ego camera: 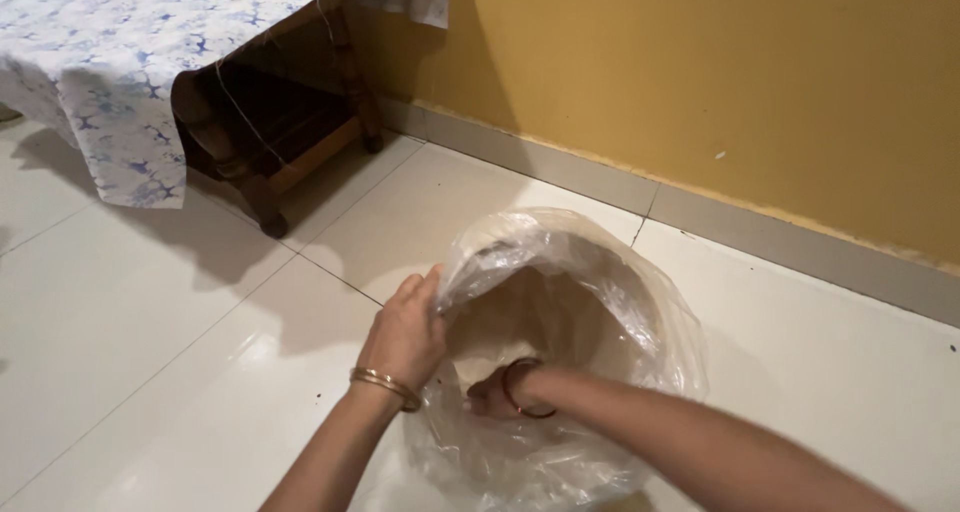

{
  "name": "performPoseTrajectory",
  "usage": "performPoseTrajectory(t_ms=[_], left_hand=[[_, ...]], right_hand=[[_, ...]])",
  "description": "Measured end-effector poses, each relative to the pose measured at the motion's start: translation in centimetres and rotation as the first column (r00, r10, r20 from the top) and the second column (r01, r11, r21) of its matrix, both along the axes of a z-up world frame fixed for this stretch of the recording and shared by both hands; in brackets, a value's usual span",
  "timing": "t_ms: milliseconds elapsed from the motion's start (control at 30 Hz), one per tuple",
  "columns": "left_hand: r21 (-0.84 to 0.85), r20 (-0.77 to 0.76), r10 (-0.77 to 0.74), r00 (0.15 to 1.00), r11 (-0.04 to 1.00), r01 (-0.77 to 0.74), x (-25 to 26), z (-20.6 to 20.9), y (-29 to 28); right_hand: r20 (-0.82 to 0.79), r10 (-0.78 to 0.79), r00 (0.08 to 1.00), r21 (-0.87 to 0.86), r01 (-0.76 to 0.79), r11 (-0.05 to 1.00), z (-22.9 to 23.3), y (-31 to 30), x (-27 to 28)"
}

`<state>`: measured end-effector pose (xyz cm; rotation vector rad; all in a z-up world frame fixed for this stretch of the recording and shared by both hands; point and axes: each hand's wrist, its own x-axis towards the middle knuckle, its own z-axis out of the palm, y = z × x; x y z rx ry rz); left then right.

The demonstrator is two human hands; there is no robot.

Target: The person places a clear plastic bag into a beige cylindrical bin and repeatedly adjusts it by hand. They smooth the bag along the interior walls and tuck the edges over the rim to fit the bag snugly inside the bin.

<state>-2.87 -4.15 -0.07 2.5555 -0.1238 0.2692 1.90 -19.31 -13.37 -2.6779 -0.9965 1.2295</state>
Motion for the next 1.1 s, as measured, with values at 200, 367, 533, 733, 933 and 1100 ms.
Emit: performPoseTrajectory(t_ms=[200,367,533,733,933,1100], left_hand=[[-0.082,-0.135,0.014,0.991,0.996,-0.025,2.5,0.6,2.7],[-0.274,-0.067,-0.064,0.996,0.961,0.043,4.9,-0.6,3.4],[-0.45,-0.012,-0.008,1.0,0.893,0.002,5.8,-1.3,2.7],[-0.086,-0.007,0.228,0.974,0.97,-0.228,0.9,2.0,1.4],[-0.096,-0.382,0.192,0.904,0.965,-0.245,-2.0,0.5,-2.7],[-0.115,-0.077,0.083,0.994,0.989,-0.091,-0.9,-1.4,-0.8]], right_hand=[[-0.211,0.29,0.933,0.275,-0.228,0.934,10.4,-7.3,-1.9],[0.145,0.507,0.85,0.163,-0.526,0.835,8.2,-9.8,-4.5],[0.274,0.356,0.893,0.357,-0.438,0.825,4.9,-9.6,-5.6],[0.257,-0.086,0.963,0.351,-0.01,0.936,6.4,-5.2,-8.2],[0.179,-0.436,0.882,0.701,0.197,0.686,7.4,-1.7,-10.3],[-0.289,-0.28,0.915,0.817,0.388,0.426,5.0,-3.1,-6.0]])
